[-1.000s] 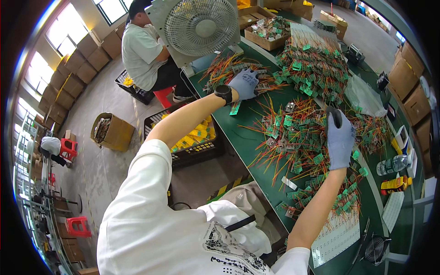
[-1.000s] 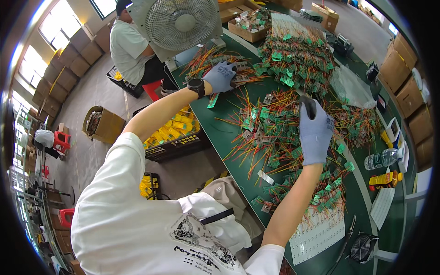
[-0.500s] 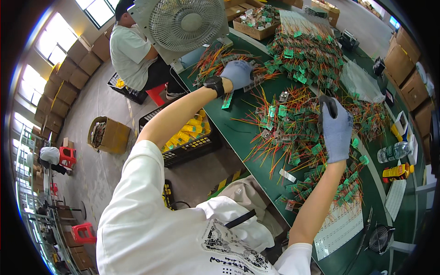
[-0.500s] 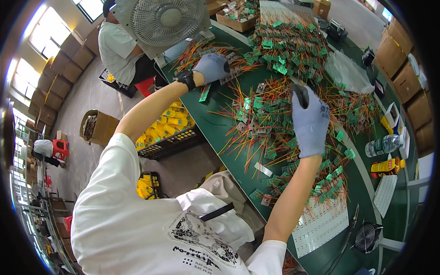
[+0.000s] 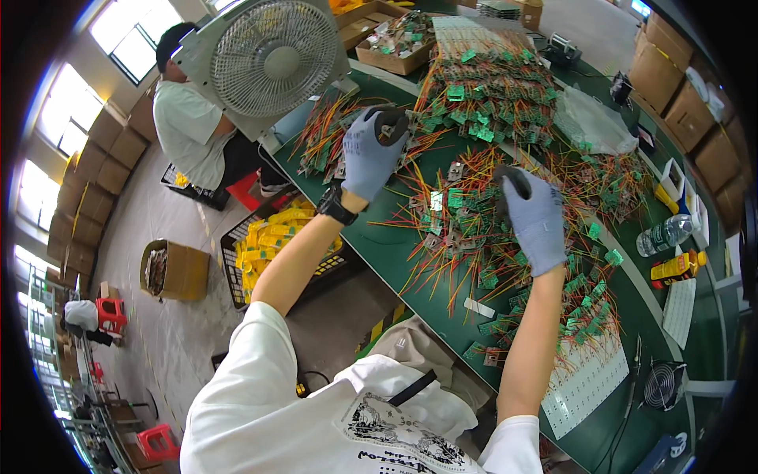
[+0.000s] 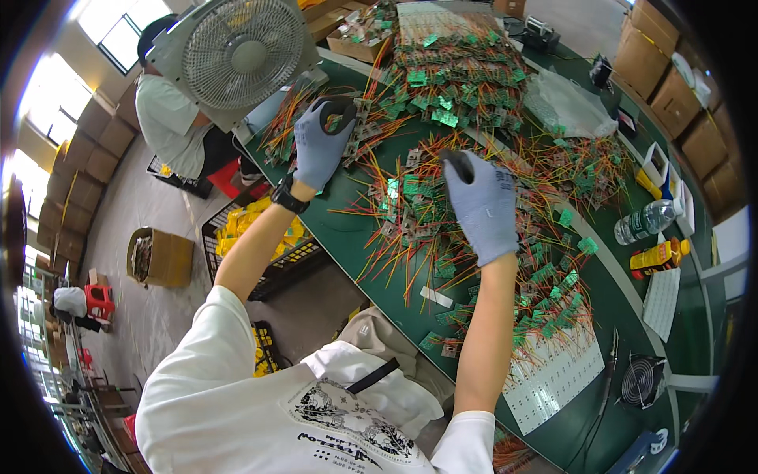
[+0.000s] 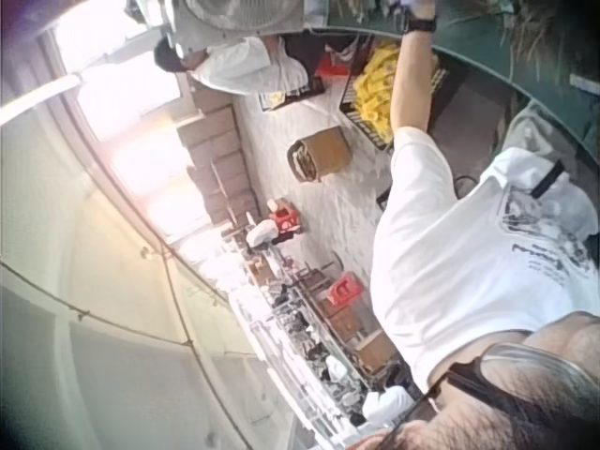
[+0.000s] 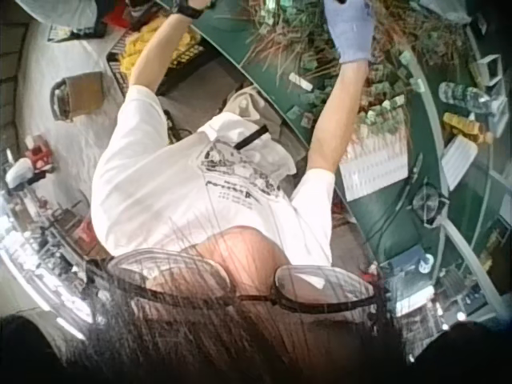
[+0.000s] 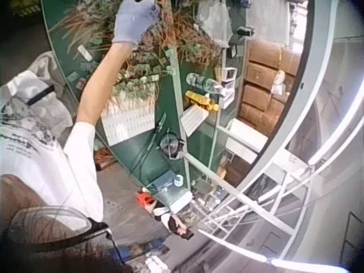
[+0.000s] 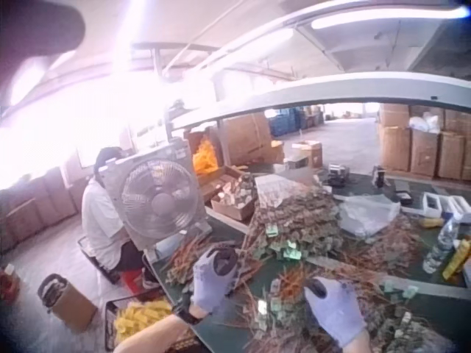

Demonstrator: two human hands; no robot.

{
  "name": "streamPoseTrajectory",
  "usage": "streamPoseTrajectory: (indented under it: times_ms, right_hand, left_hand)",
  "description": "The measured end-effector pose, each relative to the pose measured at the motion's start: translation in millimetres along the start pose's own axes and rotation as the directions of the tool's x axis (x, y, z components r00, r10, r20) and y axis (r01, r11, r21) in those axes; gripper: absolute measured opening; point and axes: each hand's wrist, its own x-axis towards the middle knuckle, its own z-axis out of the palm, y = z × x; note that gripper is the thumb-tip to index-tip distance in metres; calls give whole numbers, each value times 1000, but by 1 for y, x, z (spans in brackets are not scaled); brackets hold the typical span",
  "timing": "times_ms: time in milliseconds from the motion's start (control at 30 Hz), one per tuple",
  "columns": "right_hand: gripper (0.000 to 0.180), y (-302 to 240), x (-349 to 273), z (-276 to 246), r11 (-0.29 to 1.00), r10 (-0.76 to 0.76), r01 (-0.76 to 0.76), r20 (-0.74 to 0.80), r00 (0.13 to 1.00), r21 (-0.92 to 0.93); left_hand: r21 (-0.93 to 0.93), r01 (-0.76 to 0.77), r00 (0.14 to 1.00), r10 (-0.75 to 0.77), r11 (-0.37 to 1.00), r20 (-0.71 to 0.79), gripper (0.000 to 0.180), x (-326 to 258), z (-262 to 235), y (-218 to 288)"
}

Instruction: The person trims wires on small electronic circuit boards using pliers.

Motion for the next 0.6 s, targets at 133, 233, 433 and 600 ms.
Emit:
streamPoseTrajectory:
  times_ms: [133, 233, 433, 600]
  right_hand:
    - [30, 13, 6, 4, 977, 106, -114, 54, 993, 180]
    - [38, 3, 7, 4, 699, 183, -260, 185, 966, 666]
    - [33, 45, 17, -6, 779, 222, -100, -122, 967, 618]
    - [28, 43, 9, -18, 784, 195, -39, -185, 963, 620]
  left_hand:
    - [44, -318, 948, 319, 947, -7, 30, 2, 7, 40]
    - [89, -644, 764, 633, 760, 121, 39, -3, 21, 77]
    - [-270, -577, 758, 629, 771, 175, 42, -3, 65, 97]
    - [-505, -94, 968, 198, 858, 155, 53, -16, 79, 92]
